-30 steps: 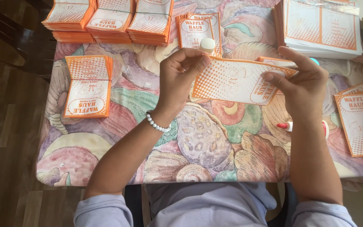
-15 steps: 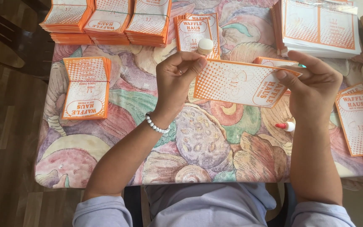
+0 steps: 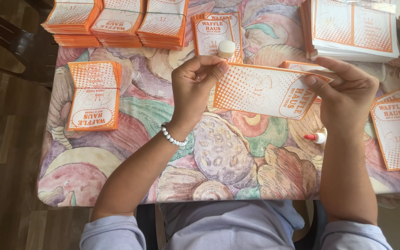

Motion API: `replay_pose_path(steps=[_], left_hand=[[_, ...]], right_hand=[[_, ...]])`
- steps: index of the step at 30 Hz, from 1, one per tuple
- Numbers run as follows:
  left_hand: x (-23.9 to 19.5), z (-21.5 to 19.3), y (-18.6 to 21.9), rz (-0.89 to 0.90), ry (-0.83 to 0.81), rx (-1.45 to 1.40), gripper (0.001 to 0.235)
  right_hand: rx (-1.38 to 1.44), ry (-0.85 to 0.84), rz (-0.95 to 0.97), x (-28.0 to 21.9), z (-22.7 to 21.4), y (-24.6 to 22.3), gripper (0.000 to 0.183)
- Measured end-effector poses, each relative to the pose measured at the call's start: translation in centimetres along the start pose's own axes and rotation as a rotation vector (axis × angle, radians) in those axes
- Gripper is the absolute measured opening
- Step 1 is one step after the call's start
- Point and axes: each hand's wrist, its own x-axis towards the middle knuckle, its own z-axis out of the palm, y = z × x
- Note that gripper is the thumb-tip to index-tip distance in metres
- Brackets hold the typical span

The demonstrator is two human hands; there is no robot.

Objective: Applying glue to paper templates and folding them to assemble waffle house bags.

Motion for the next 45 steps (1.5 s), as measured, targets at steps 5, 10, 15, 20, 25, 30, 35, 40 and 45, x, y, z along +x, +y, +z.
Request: replay_pose_path(steps=[5, 10, 15, 20, 25, 30, 35, 40, 45], left_hand=[[-0.2, 0.2, 1.0, 0.044, -0.069, 0.143, 0.012], [-0.5, 0.4, 1.7, 0.129, -0.106, 0.247, 0.012], [-0.3, 0.5, 3.0, 0.258, -0.239, 0.357, 0.011], [0.5, -0.1, 2.8, 0.223, -0.35, 0.277, 0.006], [1.2, -0.8, 3.7, 0.241, -0.349, 0.295, 0.006], [1.9, -1.8, 3.4, 0.189, -0.3, 0.25, 0.005], [1.0, -0.5, 2.2, -0.025, -0.136, 0.083, 0.005], [-3.7, 1.8, -2.0, -0.381, 0.015, -0.126, 0.006], [-4.9, 2.5, -1.1, -0.418, 0.014, -0.104, 0.008]], right_hand=[[0.064, -0.005, -0.005, 0.4, -0.5, 1.2, 0.026], [-0.311, -0.184, -0.372, -0.3, 0.6, -3.2, 0.029], [-0.697, -0.308, -0.819, -0.1, 5.3, -5.7, 0.069], [-0.744, -0.44, -0.773, 1.1, 8.1, -3.7, 0.013], [-0.688, -0.464, -0.635, 1.1, 3.4, -5.4, 0.009], [-0.775, -0.362, -0.377, 0.3, -6.5, 1.1, 0.008], [-0.345, -0.2, 0.105, -5.4, -3.4, -1.3, 0.032], [0.415, -0.275, 0.353, -7.8, 2.8, 3.0, 0.064], [0.73, 0.035, 0.361, -6.7, 4.8, 4.1, 0.015]])
